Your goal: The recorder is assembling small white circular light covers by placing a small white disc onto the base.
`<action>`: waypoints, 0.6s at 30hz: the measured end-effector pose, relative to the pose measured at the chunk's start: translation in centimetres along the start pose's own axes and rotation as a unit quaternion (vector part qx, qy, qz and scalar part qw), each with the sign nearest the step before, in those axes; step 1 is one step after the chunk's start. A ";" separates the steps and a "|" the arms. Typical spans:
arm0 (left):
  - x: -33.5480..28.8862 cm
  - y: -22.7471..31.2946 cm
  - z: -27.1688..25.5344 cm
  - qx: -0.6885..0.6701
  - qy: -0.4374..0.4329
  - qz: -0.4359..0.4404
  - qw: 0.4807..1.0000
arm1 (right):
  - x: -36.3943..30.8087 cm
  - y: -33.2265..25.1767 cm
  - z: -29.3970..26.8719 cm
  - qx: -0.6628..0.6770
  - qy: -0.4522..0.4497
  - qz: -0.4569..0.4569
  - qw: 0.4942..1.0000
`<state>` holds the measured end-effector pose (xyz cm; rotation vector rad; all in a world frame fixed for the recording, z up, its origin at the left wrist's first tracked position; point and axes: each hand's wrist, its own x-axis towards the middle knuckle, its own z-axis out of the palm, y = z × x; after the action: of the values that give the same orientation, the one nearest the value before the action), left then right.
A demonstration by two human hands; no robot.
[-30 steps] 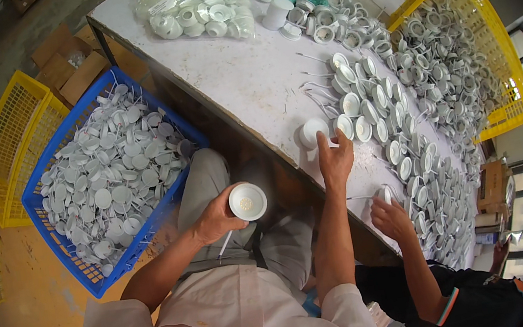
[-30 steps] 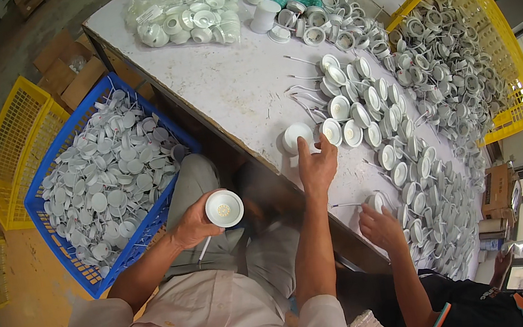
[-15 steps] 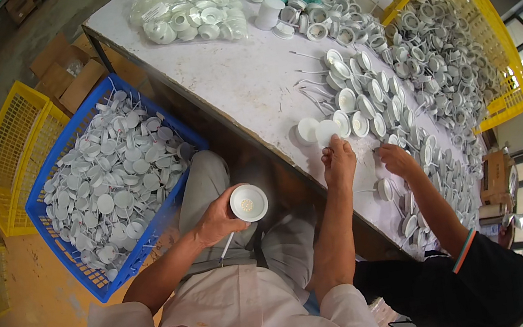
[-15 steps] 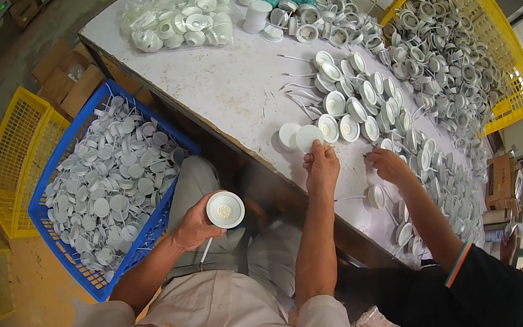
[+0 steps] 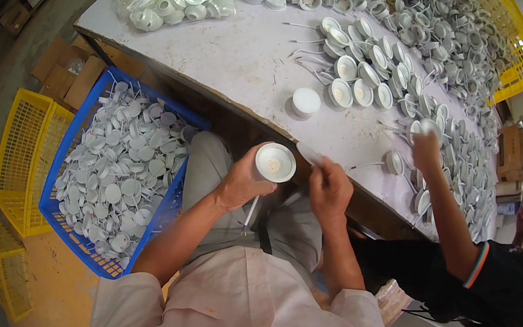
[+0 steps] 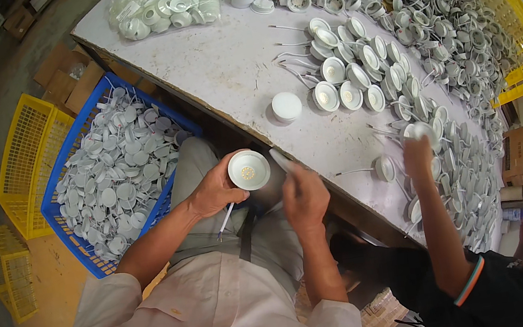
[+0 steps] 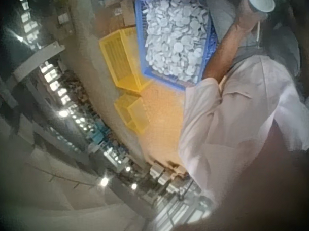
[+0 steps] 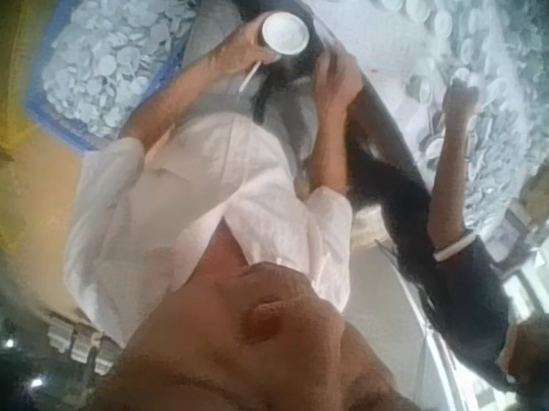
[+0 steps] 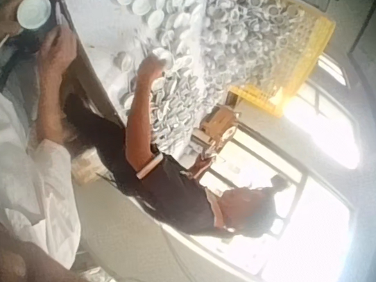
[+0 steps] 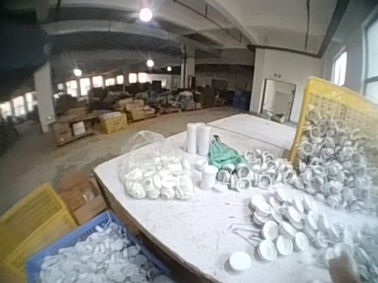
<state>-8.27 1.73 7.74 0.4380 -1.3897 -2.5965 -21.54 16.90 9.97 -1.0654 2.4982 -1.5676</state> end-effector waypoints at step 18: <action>0.2 0.2 3.3 0.036 0.036 -0.016 0.999 | -2.2 -0.8 0.3 -0.144 -0.034 -0.321 0.935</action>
<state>-9.55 4.15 9.62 0.5627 -1.4661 -2.5347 -19.29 17.69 9.71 -2.1035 2.5229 -1.2186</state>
